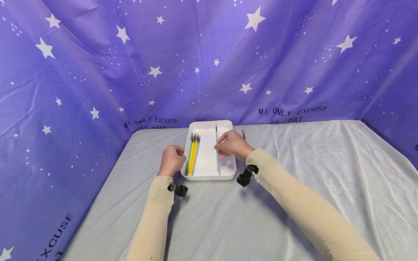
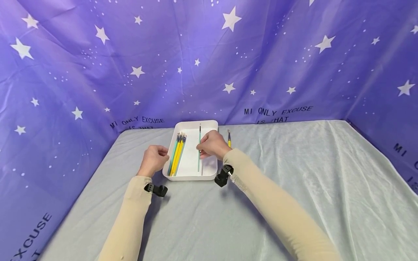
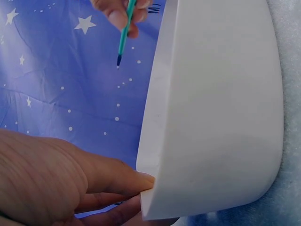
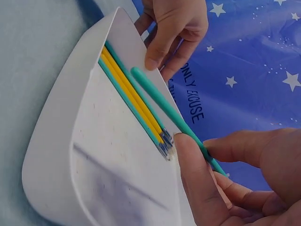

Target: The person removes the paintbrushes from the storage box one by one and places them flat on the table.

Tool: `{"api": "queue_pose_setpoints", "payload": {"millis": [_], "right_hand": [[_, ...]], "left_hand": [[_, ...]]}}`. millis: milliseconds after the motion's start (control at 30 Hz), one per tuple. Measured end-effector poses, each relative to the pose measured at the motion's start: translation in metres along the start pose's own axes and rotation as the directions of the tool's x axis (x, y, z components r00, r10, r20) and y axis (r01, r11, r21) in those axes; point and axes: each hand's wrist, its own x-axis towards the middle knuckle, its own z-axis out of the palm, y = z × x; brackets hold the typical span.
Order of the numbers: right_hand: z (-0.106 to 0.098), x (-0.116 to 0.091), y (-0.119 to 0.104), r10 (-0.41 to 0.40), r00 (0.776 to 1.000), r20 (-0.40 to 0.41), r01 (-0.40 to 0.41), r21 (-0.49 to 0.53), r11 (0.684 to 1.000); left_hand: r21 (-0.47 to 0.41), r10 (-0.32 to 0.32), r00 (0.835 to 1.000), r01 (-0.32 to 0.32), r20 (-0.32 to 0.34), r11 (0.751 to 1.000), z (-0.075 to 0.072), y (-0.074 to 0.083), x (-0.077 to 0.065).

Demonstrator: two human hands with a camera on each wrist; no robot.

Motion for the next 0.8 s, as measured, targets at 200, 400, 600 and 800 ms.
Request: {"api": "queue_pose_setpoints", "payload": {"millis": [200,400,600,800], "right_hand": [[-0.013,-0.007,0.005,-0.015,1.000,0.001,0.015,0.000,1.000],[-0.027,-0.013,0.007,-0.019,1.000,-0.002,0.019,-0.039,0.999],[-0.040,-0.017,0.007,0.002,1.000,-0.006,-0.002,-0.032,0.999],[-0.051,-0.020,0.012,0.016,1.000,-0.021,-0.017,-0.024,1.000]], "left_hand": [[0.001,0.002,1.000,-0.002,0.000,1.000,0.001,0.001,-0.001],[-0.007,-0.002,1.000,0.002,0.005,1.000,0.001,-0.001,0.000],[0.000,0.001,1.000,-0.001,-0.006,1.000,0.000,0.000,0.001],[-0.004,0.012,1.000,-0.012,-0.004,1.000,0.001,0.000,0.000]]}}
